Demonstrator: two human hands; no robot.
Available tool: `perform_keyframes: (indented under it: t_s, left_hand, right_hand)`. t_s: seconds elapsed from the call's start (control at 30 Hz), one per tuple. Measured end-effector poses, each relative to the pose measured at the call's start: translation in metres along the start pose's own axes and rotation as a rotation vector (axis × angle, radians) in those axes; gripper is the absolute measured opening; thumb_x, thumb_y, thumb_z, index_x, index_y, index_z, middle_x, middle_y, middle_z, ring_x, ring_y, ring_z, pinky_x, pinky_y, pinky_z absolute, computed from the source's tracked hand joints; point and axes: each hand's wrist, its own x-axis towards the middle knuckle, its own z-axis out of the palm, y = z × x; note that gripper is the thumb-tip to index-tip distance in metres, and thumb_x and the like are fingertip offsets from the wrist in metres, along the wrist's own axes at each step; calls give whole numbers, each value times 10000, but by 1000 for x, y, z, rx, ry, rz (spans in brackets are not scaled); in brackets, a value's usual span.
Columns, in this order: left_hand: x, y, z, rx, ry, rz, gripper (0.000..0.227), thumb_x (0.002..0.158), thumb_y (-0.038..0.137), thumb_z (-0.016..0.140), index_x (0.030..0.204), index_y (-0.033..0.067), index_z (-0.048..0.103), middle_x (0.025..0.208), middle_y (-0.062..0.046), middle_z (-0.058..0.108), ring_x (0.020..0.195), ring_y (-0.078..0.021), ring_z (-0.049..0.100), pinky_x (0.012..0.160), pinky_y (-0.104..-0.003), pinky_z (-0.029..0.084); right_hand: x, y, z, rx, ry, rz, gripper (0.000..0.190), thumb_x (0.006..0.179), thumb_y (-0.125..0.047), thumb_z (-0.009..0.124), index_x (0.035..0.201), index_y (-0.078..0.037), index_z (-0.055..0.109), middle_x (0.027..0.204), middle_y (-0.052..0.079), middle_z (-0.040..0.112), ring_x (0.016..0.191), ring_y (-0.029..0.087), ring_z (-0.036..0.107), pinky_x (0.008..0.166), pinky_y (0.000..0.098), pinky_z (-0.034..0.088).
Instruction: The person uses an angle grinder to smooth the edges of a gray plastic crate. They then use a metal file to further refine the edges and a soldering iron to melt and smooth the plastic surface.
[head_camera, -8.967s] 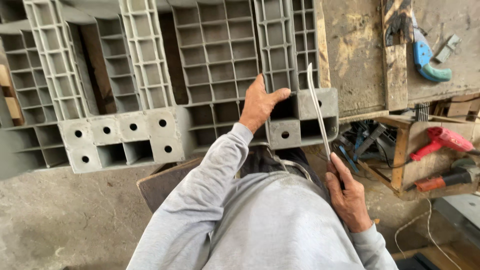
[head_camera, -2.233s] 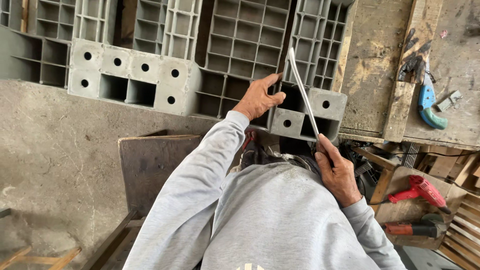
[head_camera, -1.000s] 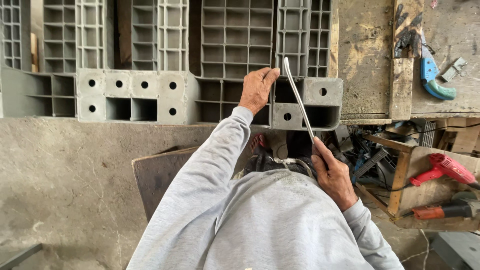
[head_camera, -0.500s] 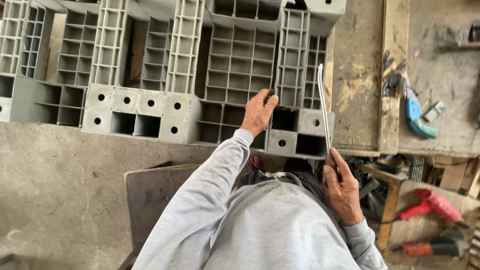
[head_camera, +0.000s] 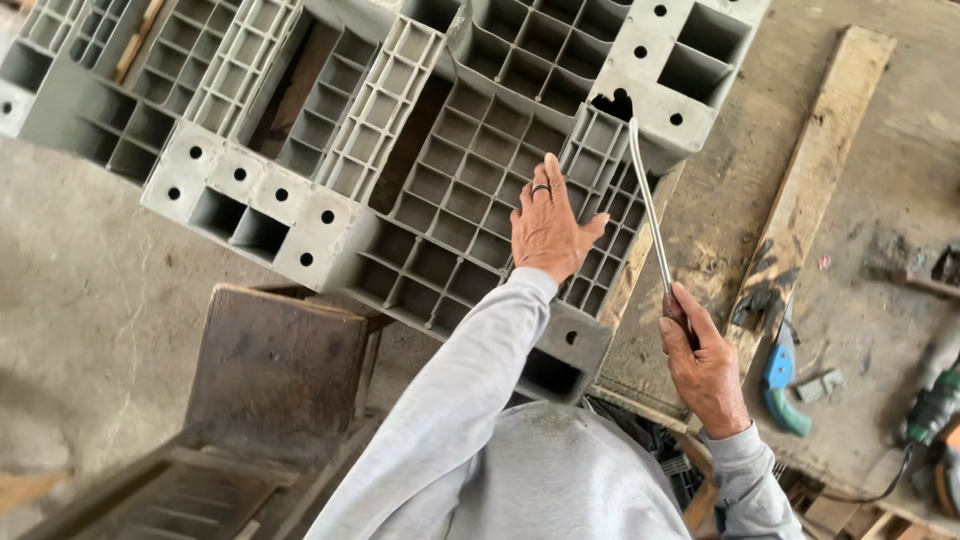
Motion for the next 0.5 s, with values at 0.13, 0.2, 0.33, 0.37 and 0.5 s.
perform_keyframes:
  t_s: [0.13, 0.2, 0.33, 0.37, 0.5]
  left_hand:
    - [-1, 6, -1, 79, 45, -8, 1130, 839, 583, 707, 1616, 40, 92, 1624, -172, 312, 1496, -352, 312, 1192, -551, 308]
    - [0, 8, 1, 87, 42, -28, 1128, 842, 603, 706, 1613, 51, 96, 1627, -160, 316, 1507, -348, 279, 1200, -566, 265]
    - [4, 12, 5, 132, 52, -39, 1138, 834, 652, 699, 1601, 61, 101, 1631, -146, 296, 1529, -336, 205, 1224, -572, 176]
    - [6, 12, 6, 142, 55, -45, 1138, 834, 658, 696, 1600, 62, 102, 1634, -142, 293, 1531, -331, 198, 1227, -571, 163]
    - [10, 11, 9, 191, 58, -61, 1131, 831, 657, 693, 1599, 64, 113, 1636, -124, 298, 1541, -322, 186, 1239, -567, 130]
  right_hand:
    - [52, -6, -28, -87, -143, -187, 497, 994, -113, 652, 1474, -45, 541, 1224, 155, 740, 1101, 204, 718, 908, 319, 557]
    - [79, -10, -32, -107, -225, -171, 499, 986, -133, 644, 1470, -70, 539, 1190, 152, 749, 988, 211, 747, 808, 323, 586]
    - [130, -12, -30, -507, -550, 174, 530, 1075, -231, 567, 1593, -213, 451, 1013, 142, 801, 743, 312, 762, 655, 385, 623]
    - [136, -10, -31, -410, -503, 6, 508, 1058, -219, 578, 1554, -178, 479, 1027, 157, 787, 763, 286, 760, 645, 380, 623]
    - [147, 3, -28, -145, -345, -412, 461, 1044, -184, 594, 1489, -84, 531, 1078, 201, 755, 853, 235, 740, 643, 377, 608]
